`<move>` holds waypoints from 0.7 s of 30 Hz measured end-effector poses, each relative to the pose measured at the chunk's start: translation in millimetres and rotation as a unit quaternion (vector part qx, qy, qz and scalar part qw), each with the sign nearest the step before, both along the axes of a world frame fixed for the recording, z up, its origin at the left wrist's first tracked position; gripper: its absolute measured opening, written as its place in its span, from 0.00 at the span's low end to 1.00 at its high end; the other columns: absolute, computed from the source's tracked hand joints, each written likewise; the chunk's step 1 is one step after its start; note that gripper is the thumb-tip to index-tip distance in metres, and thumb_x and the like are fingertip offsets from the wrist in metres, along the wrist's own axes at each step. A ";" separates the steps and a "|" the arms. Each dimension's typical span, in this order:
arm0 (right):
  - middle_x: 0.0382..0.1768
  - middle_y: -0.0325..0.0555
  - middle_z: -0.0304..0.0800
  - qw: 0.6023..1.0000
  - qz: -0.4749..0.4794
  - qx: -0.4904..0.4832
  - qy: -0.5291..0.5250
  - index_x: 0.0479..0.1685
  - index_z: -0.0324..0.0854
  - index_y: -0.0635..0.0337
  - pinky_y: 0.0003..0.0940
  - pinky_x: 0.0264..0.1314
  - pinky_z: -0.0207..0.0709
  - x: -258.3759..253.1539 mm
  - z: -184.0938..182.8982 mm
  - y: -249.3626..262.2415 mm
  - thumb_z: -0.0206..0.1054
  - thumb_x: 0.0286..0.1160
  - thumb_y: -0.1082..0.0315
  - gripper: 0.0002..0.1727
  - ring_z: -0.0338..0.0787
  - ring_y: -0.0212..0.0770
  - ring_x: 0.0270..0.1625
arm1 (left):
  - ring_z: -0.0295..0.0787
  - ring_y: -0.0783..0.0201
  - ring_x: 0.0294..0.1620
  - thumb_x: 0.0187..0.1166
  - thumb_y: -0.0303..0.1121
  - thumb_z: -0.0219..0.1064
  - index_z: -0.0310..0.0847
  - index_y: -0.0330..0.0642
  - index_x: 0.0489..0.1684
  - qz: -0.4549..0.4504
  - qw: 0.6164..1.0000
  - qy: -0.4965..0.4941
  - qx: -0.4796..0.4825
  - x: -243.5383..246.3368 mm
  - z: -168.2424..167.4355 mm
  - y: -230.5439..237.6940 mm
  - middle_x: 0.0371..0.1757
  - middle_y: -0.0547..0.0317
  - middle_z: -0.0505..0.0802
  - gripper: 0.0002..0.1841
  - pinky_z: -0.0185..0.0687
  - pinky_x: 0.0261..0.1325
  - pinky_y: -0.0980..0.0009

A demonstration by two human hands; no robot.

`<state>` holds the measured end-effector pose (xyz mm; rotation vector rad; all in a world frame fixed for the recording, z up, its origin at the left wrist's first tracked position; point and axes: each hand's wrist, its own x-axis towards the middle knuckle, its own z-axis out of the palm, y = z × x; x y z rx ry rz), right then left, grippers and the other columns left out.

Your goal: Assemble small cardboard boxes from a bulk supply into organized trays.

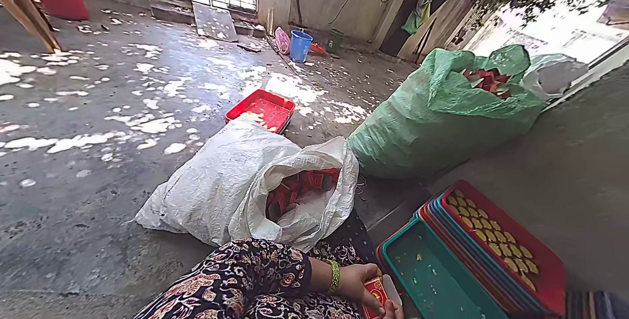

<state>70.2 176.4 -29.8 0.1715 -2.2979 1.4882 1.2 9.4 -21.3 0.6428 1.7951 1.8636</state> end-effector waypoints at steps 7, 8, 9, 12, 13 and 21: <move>0.77 0.65 0.76 0.989 0.023 -0.129 -0.065 0.89 0.51 0.75 0.30 0.71 0.82 -9.5 27.6 11.9 0.69 0.70 0.80 0.44 0.84 0.37 0.73 | 0.91 0.50 0.54 0.68 0.32 0.82 0.61 0.36 0.75 0.008 1.000 0.014 -0.003 0.6 4.8 1.1 0.56 0.39 0.88 0.38 0.87 0.61 0.48; 0.75 0.62 0.80 0.988 0.016 -0.141 -0.064 0.87 0.56 0.75 0.30 0.69 0.83 -9.5 32.0 13.3 0.69 0.69 0.80 0.42 0.86 0.38 0.72 | 0.92 0.51 0.54 0.67 0.31 0.83 0.59 0.36 0.75 0.008 1.000 0.016 0.009 1.1 4.4 1.7 0.55 0.40 0.89 0.40 0.88 0.60 0.49; 0.71 0.59 0.85 0.986 0.012 -0.153 -0.061 0.83 0.62 0.76 0.30 0.69 0.84 -9.0 35.6 14.7 0.68 0.71 0.79 0.36 0.89 0.37 0.69 | 0.93 0.52 0.53 0.66 0.30 0.83 0.57 0.36 0.76 0.008 1.000 0.013 0.015 2.3 4.6 2.1 0.54 0.41 0.90 0.41 0.89 0.59 0.50; 0.51 0.49 0.95 0.974 0.009 -0.208 -0.091 0.71 0.77 0.73 0.30 0.57 0.90 -6.7 49.4 17.1 0.63 0.80 0.76 0.21 0.96 0.36 0.49 | 0.94 0.53 0.53 0.64 0.29 0.84 0.53 0.36 0.77 0.009 1.000 0.000 0.015 5.1 7.0 2.6 0.54 0.42 0.90 0.45 0.91 0.58 0.52; 0.46 0.46 0.95 0.970 0.007 -0.216 -0.114 0.66 0.80 0.71 0.28 0.49 0.90 -5.4 53.5 16.5 0.65 0.78 0.76 0.18 0.95 0.34 0.41 | 0.94 0.54 0.53 0.63 0.29 0.84 0.54 0.35 0.76 0.010 1.000 0.001 0.015 5.1 6.5 3.1 0.54 0.43 0.91 0.44 0.91 0.58 0.53; 0.35 0.38 0.85 0.964 -0.050 -0.233 -0.122 0.70 0.66 0.64 0.28 0.43 0.86 -18.5 53.7 27.0 0.75 0.69 0.72 0.30 0.87 0.30 0.35 | 0.93 0.56 0.55 0.60 0.30 0.85 0.61 0.33 0.75 -0.020 0.998 0.058 -0.005 4.7 8.5 1.2 0.54 0.45 0.92 0.43 0.89 0.64 0.55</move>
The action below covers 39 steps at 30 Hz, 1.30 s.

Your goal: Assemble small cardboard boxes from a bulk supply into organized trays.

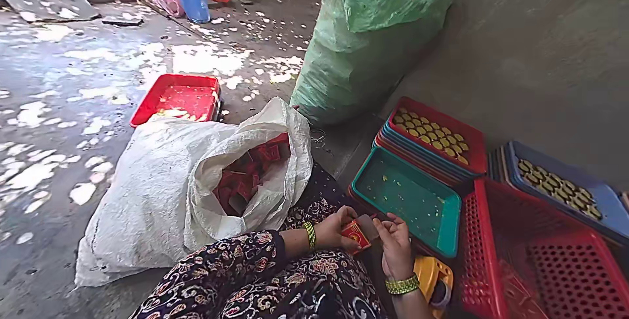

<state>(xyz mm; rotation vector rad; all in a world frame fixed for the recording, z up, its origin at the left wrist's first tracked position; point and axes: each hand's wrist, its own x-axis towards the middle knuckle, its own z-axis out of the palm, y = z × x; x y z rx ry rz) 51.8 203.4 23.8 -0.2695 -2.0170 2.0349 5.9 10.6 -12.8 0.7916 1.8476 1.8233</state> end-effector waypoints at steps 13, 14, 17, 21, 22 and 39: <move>0.39 0.54 0.91 0.990 -0.003 -0.132 -0.053 0.68 0.70 0.65 0.39 0.50 0.91 9.7 3.9 -5.9 0.66 0.81 0.74 0.19 0.94 0.44 0.39 | 0.96 0.59 0.51 0.59 0.28 0.87 0.63 0.39 0.68 0.018 0.996 -0.070 0.046 -1.3 -7.8 1.6 0.50 0.51 0.94 0.39 0.92 0.60 0.59; 0.36 0.51 0.92 0.993 0.022 -0.111 -0.038 0.62 0.76 0.66 0.37 0.52 0.89 10.8 0.8 -5.3 0.71 0.75 0.77 0.18 0.93 0.40 0.39 | 0.96 0.59 0.50 0.59 0.28 0.87 0.63 0.39 0.68 0.020 0.996 -0.074 0.044 -1.1 -7.8 1.2 0.49 0.51 0.94 0.39 0.93 0.59 0.59; 0.41 0.47 0.95 0.996 0.081 0.013 0.024 0.45 0.91 0.66 0.35 0.54 0.90 11.9 -9.2 -5.7 0.82 0.61 0.76 0.13 0.94 0.38 0.45 | 0.96 0.60 0.48 0.59 0.28 0.87 0.64 0.39 0.67 0.029 0.997 -0.069 0.036 -0.7 -7.2 1.2 0.47 0.52 0.94 0.38 0.93 0.56 0.60; 0.50 0.46 0.96 0.984 0.111 0.132 0.042 0.43 0.96 0.60 0.35 0.61 0.90 9.5 -11.5 -1.5 0.84 0.63 0.69 0.10 0.94 0.39 0.56 | 0.95 0.61 0.48 0.58 0.29 0.87 0.64 0.38 0.66 0.034 0.998 -0.046 0.030 0.1 -7.6 1.5 0.47 0.53 0.94 0.38 0.93 0.57 0.60; 0.49 0.45 0.96 0.982 0.112 0.148 0.040 0.44 0.96 0.59 0.33 0.61 0.90 8.4 -9.6 0.1 0.84 0.63 0.69 0.11 0.94 0.37 0.55 | 0.96 0.60 0.49 0.58 0.29 0.87 0.64 0.37 0.66 0.033 0.998 -0.042 0.028 0.1 -7.1 1.4 0.47 0.52 0.94 0.38 0.93 0.58 0.60; 0.54 0.46 0.90 0.888 0.200 0.397 0.120 0.66 0.91 0.48 0.35 0.69 0.79 17.6 -2.0 5.7 0.56 0.83 0.68 0.20 0.85 0.39 0.61 | 0.96 0.56 0.49 0.58 0.27 0.86 0.62 0.36 0.69 0.042 0.996 -0.051 0.053 1.8 -14.1 2.0 0.51 0.47 0.93 0.40 0.92 0.59 0.57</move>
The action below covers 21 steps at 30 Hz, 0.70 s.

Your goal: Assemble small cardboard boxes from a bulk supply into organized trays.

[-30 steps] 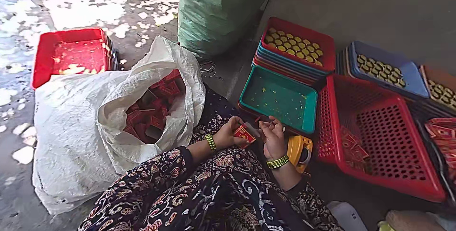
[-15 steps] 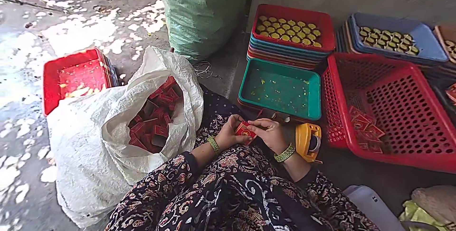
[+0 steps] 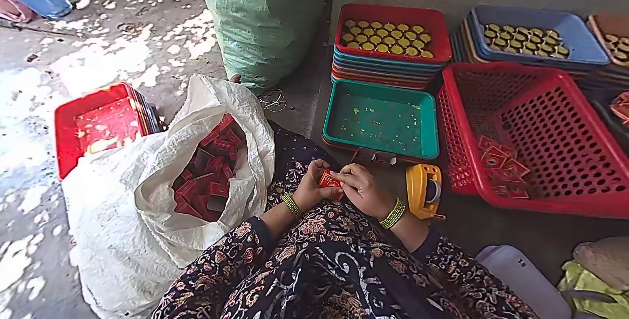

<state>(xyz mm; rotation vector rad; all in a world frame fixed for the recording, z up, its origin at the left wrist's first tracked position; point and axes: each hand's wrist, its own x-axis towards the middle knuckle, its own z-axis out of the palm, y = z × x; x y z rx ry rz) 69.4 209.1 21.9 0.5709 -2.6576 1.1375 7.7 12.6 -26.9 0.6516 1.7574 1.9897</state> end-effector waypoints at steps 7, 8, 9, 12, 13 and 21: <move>0.66 0.48 0.91 0.998 -0.054 -0.018 0.039 0.72 0.81 0.65 0.35 0.79 0.79 15.3 -19.2 -6.7 0.57 0.88 0.71 0.19 0.88 0.39 0.72 | 0.95 0.60 0.46 0.70 0.29 0.80 0.69 0.36 0.66 -0.002 1.000 0.028 -0.009 1.3 -1.1 1.3 0.49 0.50 0.93 0.28 0.93 0.55 0.60; 0.68 0.50 0.90 0.996 -0.046 -0.069 0.019 0.74 0.76 0.68 0.36 0.79 0.80 15.9 -22.3 -4.7 0.59 0.86 0.72 0.21 0.87 0.39 0.74 | 0.95 0.60 0.46 0.73 0.30 0.78 0.70 0.36 0.65 0.000 0.999 0.034 -0.011 1.2 -0.6 1.6 0.48 0.51 0.94 0.25 0.93 0.55 0.61; 0.71 0.52 0.88 0.992 -0.040 -0.118 -0.005 0.78 0.71 0.71 0.38 0.80 0.80 17.7 -24.0 -2.2 0.62 0.84 0.73 0.24 0.86 0.41 0.76 | 0.95 0.61 0.46 0.76 0.31 0.76 0.71 0.36 0.64 0.001 0.999 0.038 -0.013 1.1 0.3 2.2 0.48 0.51 0.94 0.23 0.93 0.55 0.61; 0.77 0.54 0.81 0.981 -0.110 -0.153 -0.052 0.86 0.61 0.68 0.42 0.78 0.82 30.9 -25.1 17.1 0.70 0.81 0.66 0.36 0.84 0.44 0.77 | 0.95 0.62 0.45 0.85 0.34 0.66 0.66 0.38 0.67 0.015 0.999 0.031 -0.028 1.0 4.0 4.2 0.47 0.52 0.93 0.19 0.93 0.54 0.61; 0.78 0.53 0.80 0.976 -0.176 -0.114 -0.058 0.85 0.63 0.65 0.42 0.76 0.82 37.5 -25.2 29.9 0.71 0.80 0.62 0.36 0.84 0.44 0.76 | 0.94 0.62 0.46 0.87 0.35 0.63 0.66 0.38 0.68 0.024 0.999 0.027 -0.034 1.0 4.5 4.3 0.46 0.52 0.92 0.18 0.92 0.54 0.62; 0.87 0.73 0.58 0.774 -0.522 0.182 -0.309 0.92 0.44 0.72 0.56 0.93 0.51 120.9 -42.8 144.9 0.88 0.47 0.62 0.68 0.58 0.67 0.90 | 0.91 0.66 0.41 0.91 0.37 0.49 0.67 0.44 0.68 0.030 0.998 0.031 -0.055 -4.9 5.7 12.3 0.44 0.56 0.89 0.14 0.90 0.48 0.66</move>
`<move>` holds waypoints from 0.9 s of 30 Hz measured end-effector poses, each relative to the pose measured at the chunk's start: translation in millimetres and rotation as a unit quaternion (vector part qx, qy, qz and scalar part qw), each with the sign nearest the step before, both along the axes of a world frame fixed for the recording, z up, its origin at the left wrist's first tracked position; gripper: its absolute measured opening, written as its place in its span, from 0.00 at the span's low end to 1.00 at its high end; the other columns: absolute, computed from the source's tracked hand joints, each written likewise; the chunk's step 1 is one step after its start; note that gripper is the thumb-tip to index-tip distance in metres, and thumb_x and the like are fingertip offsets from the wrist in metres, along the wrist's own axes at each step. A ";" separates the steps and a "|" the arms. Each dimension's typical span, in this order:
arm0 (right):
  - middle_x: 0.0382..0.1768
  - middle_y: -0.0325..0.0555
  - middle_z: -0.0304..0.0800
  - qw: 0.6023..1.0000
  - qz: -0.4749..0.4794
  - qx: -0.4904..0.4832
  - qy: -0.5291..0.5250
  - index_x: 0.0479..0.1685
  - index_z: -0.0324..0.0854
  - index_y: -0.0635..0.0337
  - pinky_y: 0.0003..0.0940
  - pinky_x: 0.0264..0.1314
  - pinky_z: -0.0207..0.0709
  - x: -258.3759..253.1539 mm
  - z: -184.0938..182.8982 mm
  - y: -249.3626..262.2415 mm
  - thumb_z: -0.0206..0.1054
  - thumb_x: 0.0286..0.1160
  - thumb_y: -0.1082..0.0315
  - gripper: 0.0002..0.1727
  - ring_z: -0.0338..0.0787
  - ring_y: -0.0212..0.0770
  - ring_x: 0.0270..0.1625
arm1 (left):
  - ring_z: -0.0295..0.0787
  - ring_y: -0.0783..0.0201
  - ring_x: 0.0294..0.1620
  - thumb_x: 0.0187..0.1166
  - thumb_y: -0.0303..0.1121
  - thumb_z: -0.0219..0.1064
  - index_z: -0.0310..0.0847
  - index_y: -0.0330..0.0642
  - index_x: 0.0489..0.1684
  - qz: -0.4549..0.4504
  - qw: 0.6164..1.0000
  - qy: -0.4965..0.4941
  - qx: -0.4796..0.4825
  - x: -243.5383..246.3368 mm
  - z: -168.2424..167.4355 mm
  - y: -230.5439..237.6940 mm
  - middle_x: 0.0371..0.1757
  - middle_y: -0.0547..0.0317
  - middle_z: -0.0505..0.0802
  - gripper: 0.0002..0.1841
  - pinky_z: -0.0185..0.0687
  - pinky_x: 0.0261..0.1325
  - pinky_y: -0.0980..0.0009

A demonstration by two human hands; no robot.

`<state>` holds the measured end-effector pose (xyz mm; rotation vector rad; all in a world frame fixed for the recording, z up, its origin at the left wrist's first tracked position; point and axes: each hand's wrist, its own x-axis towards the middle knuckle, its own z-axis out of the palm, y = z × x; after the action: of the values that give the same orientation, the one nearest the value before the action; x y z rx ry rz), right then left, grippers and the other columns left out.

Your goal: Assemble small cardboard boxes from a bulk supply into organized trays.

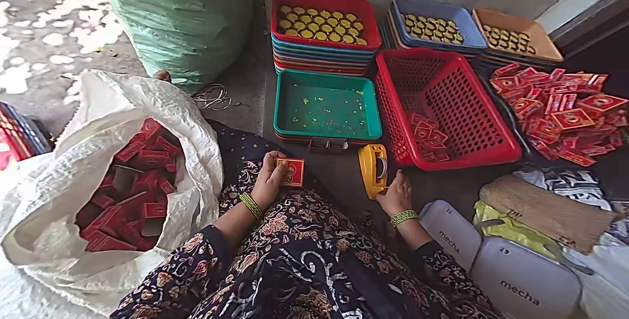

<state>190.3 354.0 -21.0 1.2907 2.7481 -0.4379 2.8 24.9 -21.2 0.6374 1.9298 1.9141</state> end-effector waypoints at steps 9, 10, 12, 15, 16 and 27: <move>0.69 0.62 0.83 0.974 -0.099 -0.087 0.187 0.90 0.52 0.67 0.49 0.79 0.74 13.3 -50.8 17.1 0.84 0.60 0.68 0.55 0.83 0.57 0.72 | 0.91 0.65 0.39 0.89 0.37 0.51 0.71 0.41 0.64 -0.101 0.993 0.056 -0.025 -24.2 3.9 64.6 0.42 0.54 0.89 0.14 0.89 0.46 0.63; 0.68 0.61 0.83 0.974 -0.090 -0.098 0.185 0.89 0.53 0.66 0.50 0.78 0.75 15.7 -50.6 21.0 0.85 0.59 0.67 0.55 0.84 0.56 0.71 | 0.91 0.65 0.39 0.90 0.37 0.51 0.72 0.41 0.63 -0.105 0.992 0.061 -0.041 -24.7 -2.5 67.4 0.41 0.54 0.90 0.14 0.89 0.46 0.63; 0.66 0.60 0.87 0.970 -0.067 -0.144 0.183 0.87 0.55 0.67 0.49 0.74 0.78 21.2 -49.2 36.7 0.87 0.57 0.63 0.56 0.87 0.53 0.68 | 0.91 0.64 0.39 0.91 0.38 0.51 0.73 0.41 0.63 -0.109 0.991 0.054 -0.061 -24.6 -11.8 68.8 0.41 0.53 0.90 0.14 0.88 0.46 0.62; 0.65 0.59 0.88 0.953 -0.063 -0.243 0.168 0.84 0.61 0.68 0.50 0.74 0.78 26.1 -45.8 60.5 0.79 0.72 0.58 0.43 0.87 0.51 0.69 | 0.90 0.66 0.40 0.92 0.38 0.51 0.74 0.41 0.62 -0.100 0.992 0.041 -0.060 -21.7 -11.4 61.5 0.41 0.54 0.89 0.14 0.88 0.47 0.63; 0.66 0.59 0.88 0.950 -0.067 -0.262 0.157 0.82 0.64 0.67 0.52 0.74 0.77 25.2 -44.6 66.7 0.73 0.79 0.57 0.38 0.87 0.52 0.69 | 0.89 0.67 0.39 0.91 0.38 0.51 0.74 0.42 0.62 -0.093 0.993 0.037 -0.057 -21.1 -11.0 59.0 0.41 0.55 0.89 0.13 0.88 0.46 0.64; 0.53 0.56 0.94 0.951 -0.131 -0.239 0.148 0.61 0.85 0.66 0.50 0.68 0.79 4.9 -19.2 69.6 0.82 0.68 0.65 0.23 0.91 0.48 0.58 | 0.88 0.66 0.37 0.92 0.39 0.51 0.73 0.43 0.62 -0.062 0.996 0.027 -0.050 -21.4 -11.8 52.0 0.39 0.56 0.88 0.14 0.86 0.45 0.63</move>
<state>195.2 423.6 -40.1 1.5457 2.4342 -1.3230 -18.6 76.9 -33.0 0.7672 1.9552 1.7297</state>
